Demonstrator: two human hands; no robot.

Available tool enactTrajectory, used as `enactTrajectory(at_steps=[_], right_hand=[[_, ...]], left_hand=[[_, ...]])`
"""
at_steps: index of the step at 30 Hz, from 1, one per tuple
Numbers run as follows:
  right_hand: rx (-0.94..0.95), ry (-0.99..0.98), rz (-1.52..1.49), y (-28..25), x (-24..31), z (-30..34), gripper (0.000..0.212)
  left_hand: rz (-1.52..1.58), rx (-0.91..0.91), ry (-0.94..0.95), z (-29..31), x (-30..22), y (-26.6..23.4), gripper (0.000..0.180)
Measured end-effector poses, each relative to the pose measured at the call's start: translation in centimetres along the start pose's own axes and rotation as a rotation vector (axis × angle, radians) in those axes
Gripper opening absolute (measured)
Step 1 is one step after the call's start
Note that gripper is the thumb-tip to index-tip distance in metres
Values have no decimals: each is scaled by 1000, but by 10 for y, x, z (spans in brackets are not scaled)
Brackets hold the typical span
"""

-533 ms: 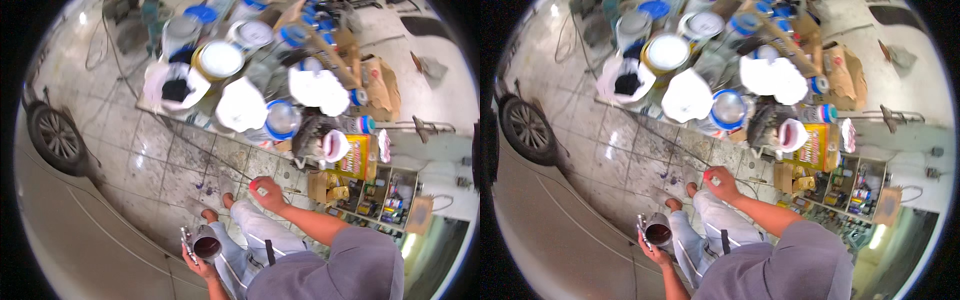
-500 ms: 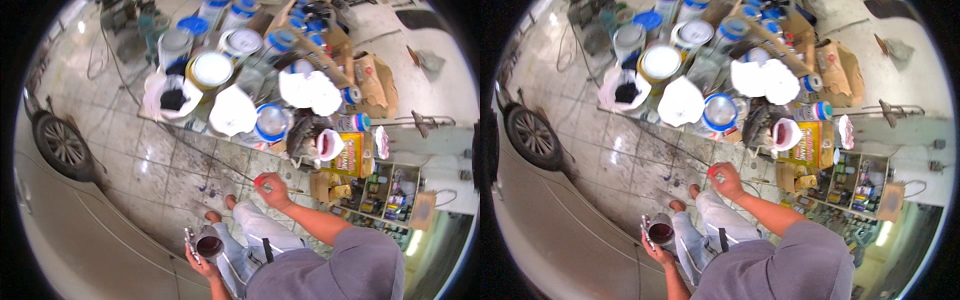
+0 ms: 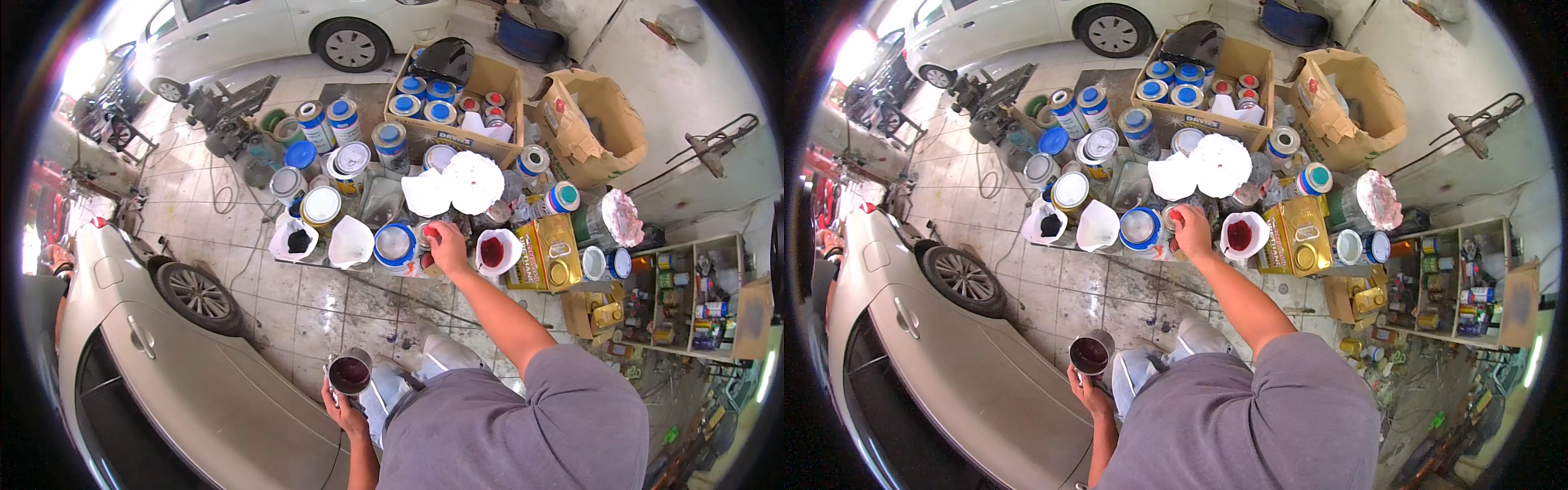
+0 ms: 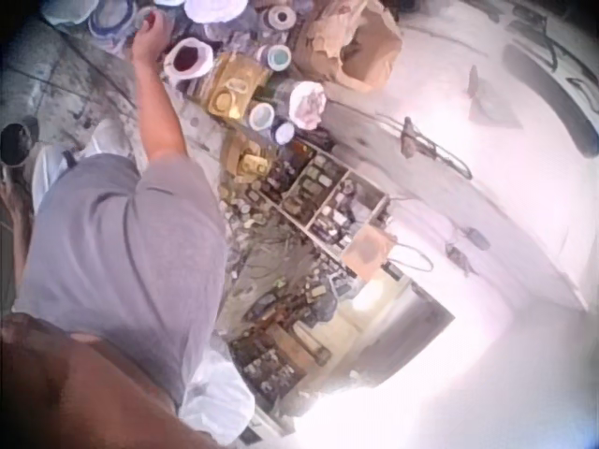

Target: The person prepares a car mirror by wiping it with a cloth, then carries it to a black car and fits it into place on the driver's side door. The person also handles a spray gun and connects hoses in the garage.

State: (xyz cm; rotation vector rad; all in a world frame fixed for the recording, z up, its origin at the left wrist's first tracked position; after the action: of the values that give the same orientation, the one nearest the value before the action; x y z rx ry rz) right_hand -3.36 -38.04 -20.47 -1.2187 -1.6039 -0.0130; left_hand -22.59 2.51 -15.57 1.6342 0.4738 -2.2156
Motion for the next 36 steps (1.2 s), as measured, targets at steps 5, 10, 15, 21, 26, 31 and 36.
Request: enactTrajectory(at_steps=[5,10,15,21,26,31,36], right_hand=[[297,-133,150,13,-9,-10,9],[437,-258,300,18,-7,-21,16],[438,-136,422,32,-13,-23,24],[552,139,601,25,0,-31,25],[353,-26,307,-6,76,-15,20],[385,-422,346,-13,120,3,24],[294,-406,292,-16,100,1,20]], left_hand=[[23,-20,9,-3,-20,19,43],[-24,-13,28,-19,-30,34,38],[-46,65,-15,-53,-42,46,40],[-98,171,10,-100,-75,61,43],[-118,251,66,-143,-84,70,45],[-171,310,66,-171,-90,76,44],[-184,381,107,-189,-95,88,44]])
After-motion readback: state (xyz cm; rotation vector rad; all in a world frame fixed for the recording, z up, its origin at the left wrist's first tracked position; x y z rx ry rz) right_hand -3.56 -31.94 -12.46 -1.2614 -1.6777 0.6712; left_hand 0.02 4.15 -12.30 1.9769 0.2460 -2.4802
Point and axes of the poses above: each hand's wrist, its own z-axis away from the middle knuckle, its own y-axis out of the palm, x = y × z, the point moved 2 cm from there along -z, towards the middle knuckle, and after that the axes turned 13 degrees about -x, right-handed, at the moved point
